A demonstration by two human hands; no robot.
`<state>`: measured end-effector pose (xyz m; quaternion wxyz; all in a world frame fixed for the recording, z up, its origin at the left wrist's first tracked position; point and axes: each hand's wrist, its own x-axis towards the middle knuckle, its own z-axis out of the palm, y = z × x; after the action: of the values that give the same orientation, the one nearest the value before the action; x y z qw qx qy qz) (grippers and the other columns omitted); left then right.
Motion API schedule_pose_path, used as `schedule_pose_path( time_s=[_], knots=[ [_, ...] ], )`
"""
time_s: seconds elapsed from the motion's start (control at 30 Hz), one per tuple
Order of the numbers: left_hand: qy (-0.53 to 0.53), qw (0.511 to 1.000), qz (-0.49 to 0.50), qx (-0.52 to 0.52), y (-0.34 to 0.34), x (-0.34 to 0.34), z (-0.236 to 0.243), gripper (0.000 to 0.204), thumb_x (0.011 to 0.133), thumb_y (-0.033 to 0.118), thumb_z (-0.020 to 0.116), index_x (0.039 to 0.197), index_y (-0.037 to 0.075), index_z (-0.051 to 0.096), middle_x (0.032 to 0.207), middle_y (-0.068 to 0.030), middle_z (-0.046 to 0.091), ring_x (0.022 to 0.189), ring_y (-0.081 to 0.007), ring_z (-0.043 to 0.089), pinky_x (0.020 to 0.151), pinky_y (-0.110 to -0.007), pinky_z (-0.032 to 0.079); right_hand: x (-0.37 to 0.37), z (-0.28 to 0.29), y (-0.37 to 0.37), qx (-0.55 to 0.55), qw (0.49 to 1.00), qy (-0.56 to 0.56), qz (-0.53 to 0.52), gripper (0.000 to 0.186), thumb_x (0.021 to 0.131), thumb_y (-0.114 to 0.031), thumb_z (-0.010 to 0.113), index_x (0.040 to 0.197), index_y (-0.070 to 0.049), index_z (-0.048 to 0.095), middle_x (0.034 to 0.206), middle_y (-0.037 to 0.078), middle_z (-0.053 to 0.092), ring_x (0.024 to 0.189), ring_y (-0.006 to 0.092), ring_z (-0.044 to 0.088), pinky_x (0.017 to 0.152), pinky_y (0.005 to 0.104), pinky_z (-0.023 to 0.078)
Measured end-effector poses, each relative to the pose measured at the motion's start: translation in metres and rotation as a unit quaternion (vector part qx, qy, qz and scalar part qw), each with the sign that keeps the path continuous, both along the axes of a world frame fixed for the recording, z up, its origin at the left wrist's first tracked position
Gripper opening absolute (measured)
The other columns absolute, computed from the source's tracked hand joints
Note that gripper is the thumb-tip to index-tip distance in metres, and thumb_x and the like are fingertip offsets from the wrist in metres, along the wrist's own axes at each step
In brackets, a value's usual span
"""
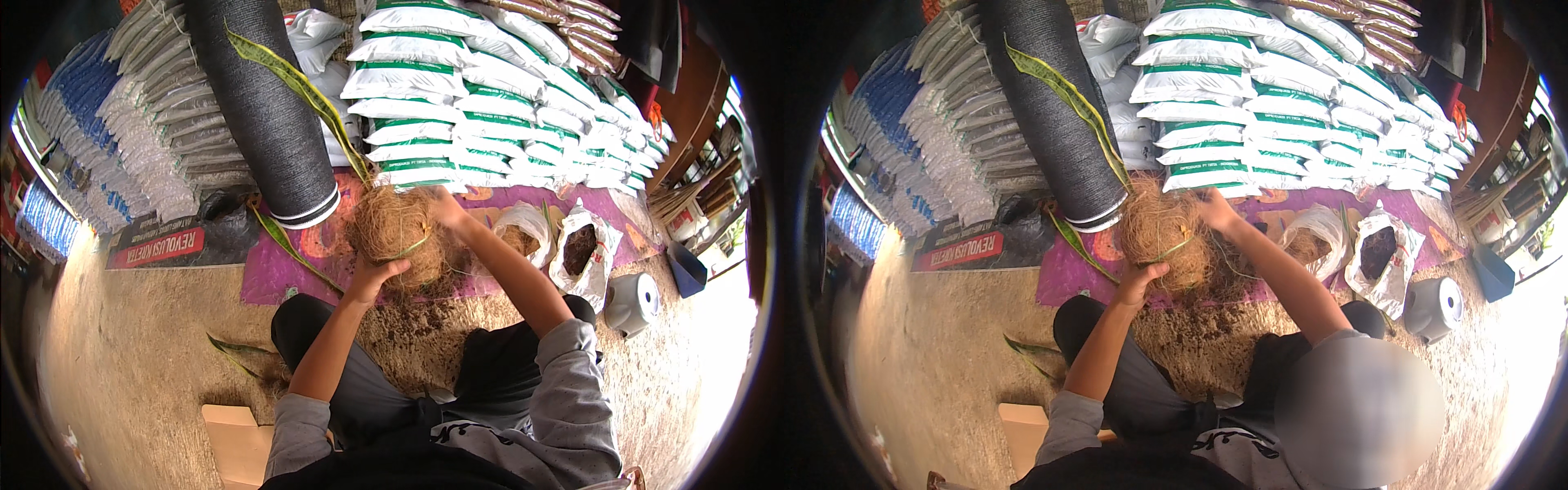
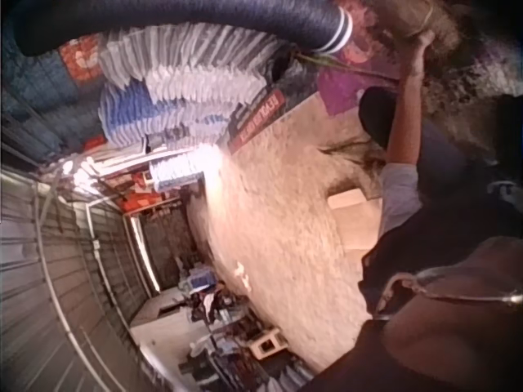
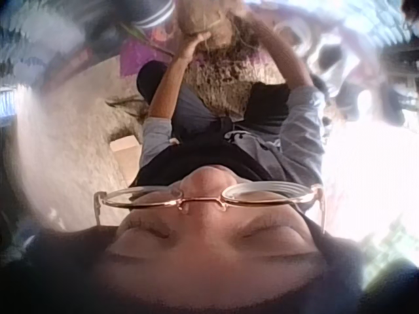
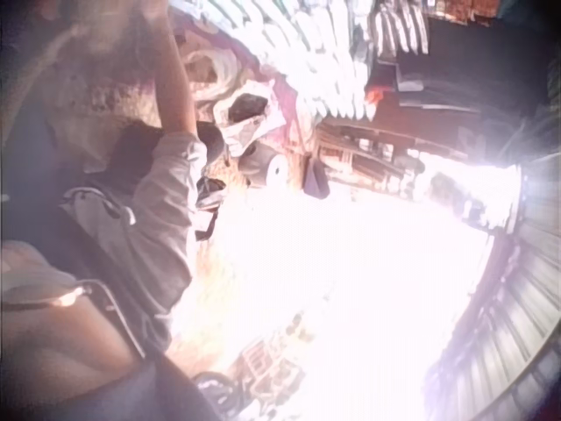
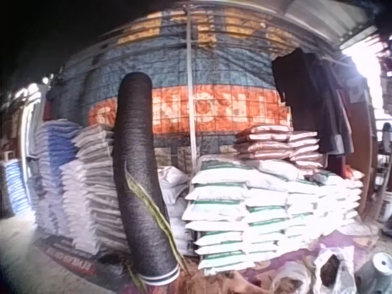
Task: The person sits on the floor and wraps a plant's root ball with coir fiber, securing it with green plastic ties. They repeat this process for multiple plants, placing the finished units into a cardboard box.
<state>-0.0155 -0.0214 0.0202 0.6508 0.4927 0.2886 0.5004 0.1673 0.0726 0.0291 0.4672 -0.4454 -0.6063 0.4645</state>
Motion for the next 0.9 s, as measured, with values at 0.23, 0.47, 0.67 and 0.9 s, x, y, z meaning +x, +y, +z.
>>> schedule_pose_path(
  time_s=[0.23, 0.47, 0.67, 0.9],
  knots=[
    [-0.071, 0.995, 0.065, -0.039, 0.023, -0.003, -0.027, 0.058, 0.07, 0.02, 0.073, 0.118, 0.002, 0.046, 0.11, -0.0103, 0.053, 0.104, -0.0231, 0.051, 0.09, -0.037, 0.042, -0.014, -0.064, -0.035, -0.143, 0.986, 0.037, -0.075, 0.038, 0.083, -0.009, 0.051, 0.115, 0.01, 0.047, 0.086, 0.013, 0.059, 0.075, 0.0142, 0.057, 0.064, 0.0267, 0.048],
    [-0.132, 0.978, 0.127, -0.096, 0.039, -0.011, -0.032, 0.068, 0.069, 0.019, 0.074, 0.124, 0.001, 0.038, 0.118, -0.0106, 0.048, 0.107, -0.022, 0.049, 0.088, -0.036, 0.044, -0.034, -0.078, -0.077, -0.116, 0.99, 0.065, 0.042, 0.025, 0.089, -0.022, 0.05, 0.097, 0.002, 0.054, 0.055, -0.003, 0.044, 0.045, 0.0047, 0.037, 0.04, 0.0228, 0.027],
    [-0.164, 0.965, 0.153, -0.137, 0.047, -0.009, -0.033, 0.066, 0.069, 0.016, 0.073, 0.123, 0.003, 0.038, 0.114, -0.0098, 0.049, 0.104, -0.0213, 0.05, 0.085, -0.036, 0.047, -0.043, -0.059, -0.1, 0.076, 0.991, -0.099, 0.049, 0.012, 0.089, -0.009, 0.047, 0.089, 0.002, 0.052, 0.053, 0.003, 0.041, 0.049, 0.0081, 0.036, 0.045, 0.0265, 0.03],
    [-0.141, 0.961, 0.206, -0.116, 0.06, -0.012, -0.047, 0.075, 0.068, 0.016, 0.074, 0.128, 0.006, 0.03, 0.118, -0.0108, 0.045, 0.108, -0.0214, 0.047, 0.088, -0.035, 0.045, -0.04, -0.051, -0.114, 0.103, 0.981, -0.107, 0.125, 0.004, 0.086, -0.003, 0.047, 0.085, 0.0, 0.049, 0.05, 0.009, 0.041, 0.044, 0.0119, 0.036, 0.043, 0.03, 0.031]
  ],
)
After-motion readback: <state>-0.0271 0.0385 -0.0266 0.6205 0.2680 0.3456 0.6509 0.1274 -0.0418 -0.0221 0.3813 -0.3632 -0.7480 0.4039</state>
